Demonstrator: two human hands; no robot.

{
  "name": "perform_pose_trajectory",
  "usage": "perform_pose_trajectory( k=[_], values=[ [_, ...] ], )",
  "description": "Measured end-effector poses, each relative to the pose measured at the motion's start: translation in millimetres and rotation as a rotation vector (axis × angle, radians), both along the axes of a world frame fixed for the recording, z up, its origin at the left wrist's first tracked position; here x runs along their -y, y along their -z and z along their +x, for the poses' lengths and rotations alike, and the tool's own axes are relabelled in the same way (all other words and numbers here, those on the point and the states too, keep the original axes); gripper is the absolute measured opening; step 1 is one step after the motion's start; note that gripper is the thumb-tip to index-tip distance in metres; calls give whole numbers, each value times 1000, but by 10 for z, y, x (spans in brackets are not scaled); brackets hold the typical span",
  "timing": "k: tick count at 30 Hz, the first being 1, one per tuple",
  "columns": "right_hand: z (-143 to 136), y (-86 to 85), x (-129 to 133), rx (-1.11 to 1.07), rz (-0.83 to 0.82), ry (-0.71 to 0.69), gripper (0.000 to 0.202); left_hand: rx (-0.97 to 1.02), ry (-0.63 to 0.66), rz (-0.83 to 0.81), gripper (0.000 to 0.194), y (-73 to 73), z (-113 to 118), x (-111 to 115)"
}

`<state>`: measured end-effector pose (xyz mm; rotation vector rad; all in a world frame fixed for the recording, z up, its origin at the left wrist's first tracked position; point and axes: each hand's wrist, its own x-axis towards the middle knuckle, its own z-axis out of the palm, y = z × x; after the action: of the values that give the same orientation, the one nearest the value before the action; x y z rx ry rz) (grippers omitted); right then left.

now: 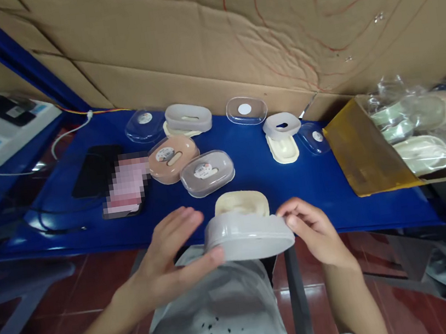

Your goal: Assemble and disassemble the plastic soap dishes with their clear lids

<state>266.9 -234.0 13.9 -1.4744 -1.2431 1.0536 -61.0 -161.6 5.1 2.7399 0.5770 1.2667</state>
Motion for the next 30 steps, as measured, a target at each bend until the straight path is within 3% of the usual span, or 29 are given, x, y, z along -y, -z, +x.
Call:
perform_pose_trajectory(
  k=[2, 5, 9, 12, 15, 17, 22, 30],
  values=[
    [-181, 10, 21, -153, -140, 23, 38, -59, 81, -21, 52, -57, 6, 16],
    [-359, 90, -91, -219, -205, 115, 42, -30, 130, -86, 39, 8, 59, -19],
    [-371, 272, -199, -34, 49, 181, 46, 49, 54, -243, 37, 271, 142, -129],
    [-291, 403, -197, 274, 274, 52, 47, 48, -33, -315, 39, 455, 180, -190],
    [-234, 504, -180, 564, 296, -173, 50, -10, -78, -367, 42, 568, 195, -208],
    [-220, 554, -171, 647, 285, -250, 52, -60, -92, -393, 42, 610, 196, -206],
    [-208, 625, -154, 705, 298, -283, 71, -129, -77, -376, 40, 656, 207, -199],
    [-156, 520, -206, 820, 339, -311, 60, -178, -147, -340, 35, 717, 274, -205]
  ],
)
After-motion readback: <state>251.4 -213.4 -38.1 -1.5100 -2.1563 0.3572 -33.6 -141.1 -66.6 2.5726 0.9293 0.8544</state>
